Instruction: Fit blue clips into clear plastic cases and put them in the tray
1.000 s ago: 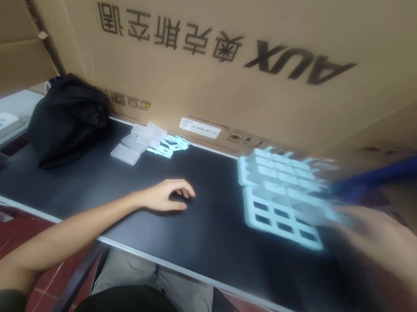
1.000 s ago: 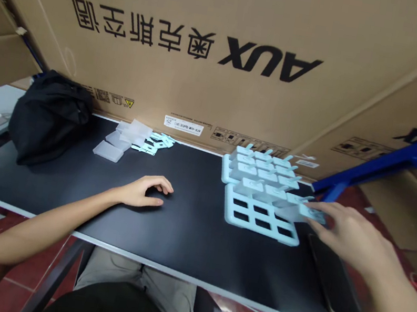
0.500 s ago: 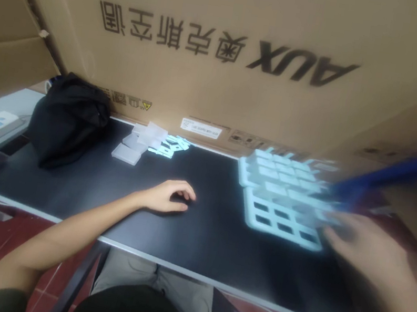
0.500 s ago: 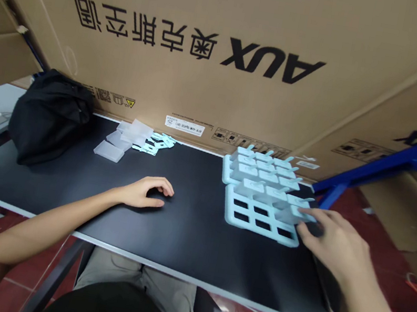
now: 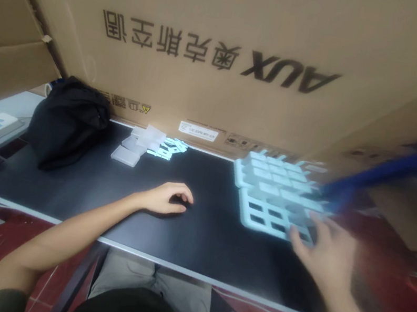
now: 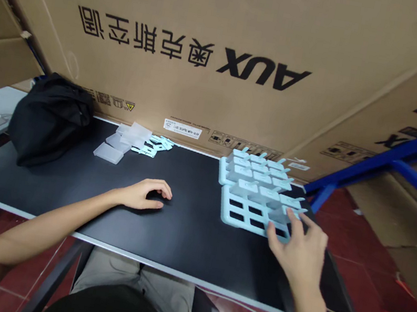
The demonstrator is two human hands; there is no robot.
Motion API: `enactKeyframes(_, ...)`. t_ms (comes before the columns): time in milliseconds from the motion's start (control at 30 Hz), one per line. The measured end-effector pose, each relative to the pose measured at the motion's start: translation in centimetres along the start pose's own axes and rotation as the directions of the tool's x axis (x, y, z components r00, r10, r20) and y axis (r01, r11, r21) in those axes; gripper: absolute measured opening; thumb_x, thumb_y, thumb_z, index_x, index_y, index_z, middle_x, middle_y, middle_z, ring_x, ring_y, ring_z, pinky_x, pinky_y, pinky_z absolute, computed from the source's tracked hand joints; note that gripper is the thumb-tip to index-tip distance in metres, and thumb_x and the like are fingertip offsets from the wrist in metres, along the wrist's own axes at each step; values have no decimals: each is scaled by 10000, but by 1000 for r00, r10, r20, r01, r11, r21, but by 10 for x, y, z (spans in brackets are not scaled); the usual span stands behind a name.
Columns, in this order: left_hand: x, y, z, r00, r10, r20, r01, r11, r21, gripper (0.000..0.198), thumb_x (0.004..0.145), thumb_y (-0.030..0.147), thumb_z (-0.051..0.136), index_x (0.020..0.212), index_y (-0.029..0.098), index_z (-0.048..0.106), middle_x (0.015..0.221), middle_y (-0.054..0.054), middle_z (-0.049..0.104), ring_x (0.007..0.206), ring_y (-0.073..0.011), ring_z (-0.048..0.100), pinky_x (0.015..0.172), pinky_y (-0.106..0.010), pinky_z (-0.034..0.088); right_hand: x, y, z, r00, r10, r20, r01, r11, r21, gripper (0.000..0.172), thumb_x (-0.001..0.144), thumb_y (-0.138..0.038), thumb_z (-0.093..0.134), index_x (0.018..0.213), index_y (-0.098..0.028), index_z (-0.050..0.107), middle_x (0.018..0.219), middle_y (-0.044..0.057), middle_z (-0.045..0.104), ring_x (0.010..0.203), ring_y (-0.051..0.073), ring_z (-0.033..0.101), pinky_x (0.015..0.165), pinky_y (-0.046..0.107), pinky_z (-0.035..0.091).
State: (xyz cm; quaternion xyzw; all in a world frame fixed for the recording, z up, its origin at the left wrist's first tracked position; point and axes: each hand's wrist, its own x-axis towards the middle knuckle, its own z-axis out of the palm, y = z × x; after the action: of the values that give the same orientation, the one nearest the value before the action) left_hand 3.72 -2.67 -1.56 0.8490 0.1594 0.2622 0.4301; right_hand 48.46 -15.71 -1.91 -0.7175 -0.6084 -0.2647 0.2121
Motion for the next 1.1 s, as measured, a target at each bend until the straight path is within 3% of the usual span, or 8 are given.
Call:
enactKeyframes(267, 7, 10, -7, 1000, 6, 4, -6, 984, 175, 161, 965, 255, 612, 1084, 193, 701, 1128, -86, 705, 1017, -181, 679, 963, -333, 544, -12, -5, 23, 985, -83, -153, 91, 995, 45, 642, 925, -506, 570, 1401, -75, 581, 1317, 302, 590, 1260, 434, 582, 1009, 601, 479)
enactKeyframes(400, 1, 19, -53, 985, -46, -169, 129, 841, 525, 206, 995, 299, 542, 1121, 229, 689, 1182, -79, 679, 1162, -233, 629, 1069, -406, 507, -14, -9, 21, 973, -97, -208, 94, 995, -24, 682, 906, -471, 613, 1451, -69, 528, 1396, 327, 534, 1290, 474, 543, 989, 643, 469)
enactKeyframes(533, -36, 22, -116, 880, -122, -458, 448, 532, 718, 371, 955, 453, 571, 1221, 210, 660, 1221, -119, 640, 1203, -331, 559, 1061, -502, 502, -3, -26, 11, 947, -54, -318, 42, 998, -44, 671, 891, -435, 666, 1423, -49, 530, 1252, 314, 615, 1200, 473, 579, 953, 647, 465)
enactKeyframes(633, -71, 16, -144, 795, -221, -565, 604, 382, 700, 565, 891, 594, 615, 1301, 205, 633, 1298, -138, 595, 1214, -365, 520, 1080, -531, 487, 23, -70, 8, 953, -149, -264, 184, 976, 114, 451, 934, -359, 616, 1302, -98, 599, 1082, 219, 683, 1041, 370, 632, 923, 536, 492)
enactKeyframes(767, -103, 4, -145, 757, -333, -562, 652, 345, 675, 611, 839, 668, 641, 1258, 225, 671, 1402, -139, 542, 1286, -387, 471, 1118, -549, 460, 72, -171, 19, 917, -400, -17, 372, 836, 404, 300, 1014, -301, 470, 1212, -163, 648, 1069, 143, 707, 1018, 288, 624, 932, 425, 487)
enactKeyframes(900, -115, 0, -132, 736, -380, -560, 676, 363, 642, 564, 834, 629, 676, 1259, 258, 669, 1468, -136, 511, 1347, -406, 445, 1111, -580, 474, 116, -262, 46, 749, -606, 266, 451, 761, 465, 422, 1031, -226, 385, 1381, -125, 598, 1356, 171, 648, 1214, 291, 552, 1041, 418, 454)
enactKeyframes(1000, -122, 3, -124, 728, -388, -565, 685, 391, 614, 481, 881, 554, 661, 1257, 255, 649, 1507, -137, 496, 1399, -390, 429, 1107, -569, 493, 139, -296, 68, 678, -667, 309, 498, 726, 474, 450, 995, -150, 418, 1417, -128, 574, 1456, 157, 597, 1267, 284, 515, 1077, 415, 435)
enactKeyframes(1100, -128, 7, -115, 745, -376, -551, 667, 452, 593, 359, 932, 489, 627, 1209, 264, 648, 1508, -104, 519, 1417, -345, 448, 1129, -532, 493, 156, -308, 82, 660, -675, 329, 507, 724, 468, 444, 976, -127, 437, 1396, -117, 578, 1406, 167, 622, 1227, 291, 523, 1043, 415, 450)
